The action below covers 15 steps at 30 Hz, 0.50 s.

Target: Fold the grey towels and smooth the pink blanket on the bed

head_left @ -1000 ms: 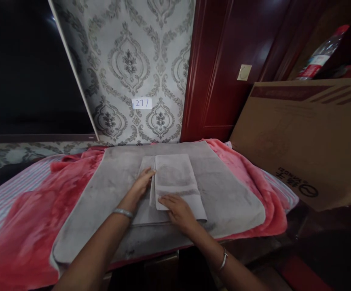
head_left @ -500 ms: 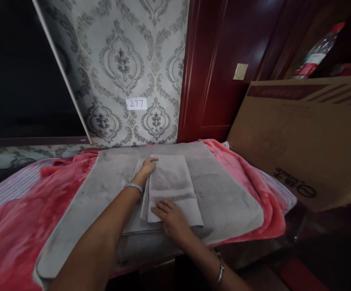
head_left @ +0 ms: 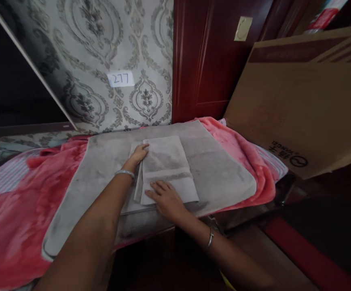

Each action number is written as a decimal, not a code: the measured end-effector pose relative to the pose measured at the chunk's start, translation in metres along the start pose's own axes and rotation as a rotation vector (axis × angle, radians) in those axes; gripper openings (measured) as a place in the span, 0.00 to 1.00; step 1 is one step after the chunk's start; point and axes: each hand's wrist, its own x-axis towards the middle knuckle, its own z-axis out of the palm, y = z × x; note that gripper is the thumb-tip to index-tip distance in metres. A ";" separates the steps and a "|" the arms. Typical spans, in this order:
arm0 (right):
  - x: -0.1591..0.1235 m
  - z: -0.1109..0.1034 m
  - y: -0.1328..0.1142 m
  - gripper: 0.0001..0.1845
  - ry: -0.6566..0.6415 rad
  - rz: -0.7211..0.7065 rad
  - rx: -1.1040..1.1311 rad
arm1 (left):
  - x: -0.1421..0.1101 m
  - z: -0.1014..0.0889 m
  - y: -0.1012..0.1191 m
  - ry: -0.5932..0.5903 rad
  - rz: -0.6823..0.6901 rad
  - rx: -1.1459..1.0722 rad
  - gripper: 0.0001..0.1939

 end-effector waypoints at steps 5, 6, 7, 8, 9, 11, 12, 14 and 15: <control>-0.005 0.003 0.001 0.29 -0.006 0.018 0.024 | -0.004 -0.002 -0.006 -0.005 -0.027 -0.098 0.28; -0.006 0.004 0.001 0.29 -0.003 0.020 0.023 | -0.005 -0.003 -0.007 -0.007 -0.032 -0.116 0.28; -0.006 0.005 0.001 0.30 0.000 0.022 0.023 | -0.008 -0.006 -0.008 -0.008 -0.036 -0.133 0.29; -0.007 0.006 0.001 0.30 0.002 0.022 0.024 | -0.010 -0.008 -0.008 -0.010 -0.040 -0.146 0.29; -0.007 0.007 0.002 0.30 0.003 0.018 0.028 | -0.014 -0.011 -0.009 -0.013 -0.044 -0.156 0.30; -0.006 0.008 0.004 0.31 0.009 0.014 0.054 | -0.024 -0.017 -0.010 -0.025 -0.048 -0.170 0.31; -0.005 0.008 0.005 0.32 0.018 0.015 0.074 | -0.030 -0.019 -0.011 -0.035 -0.047 -0.175 0.32; -0.004 0.008 0.006 0.34 0.044 0.021 0.117 | -0.043 -0.022 -0.013 -0.055 -0.037 -0.184 0.33; -0.004 0.008 0.007 0.35 0.055 0.023 0.133 | -0.051 -0.023 -0.014 -0.063 -0.030 -0.189 0.34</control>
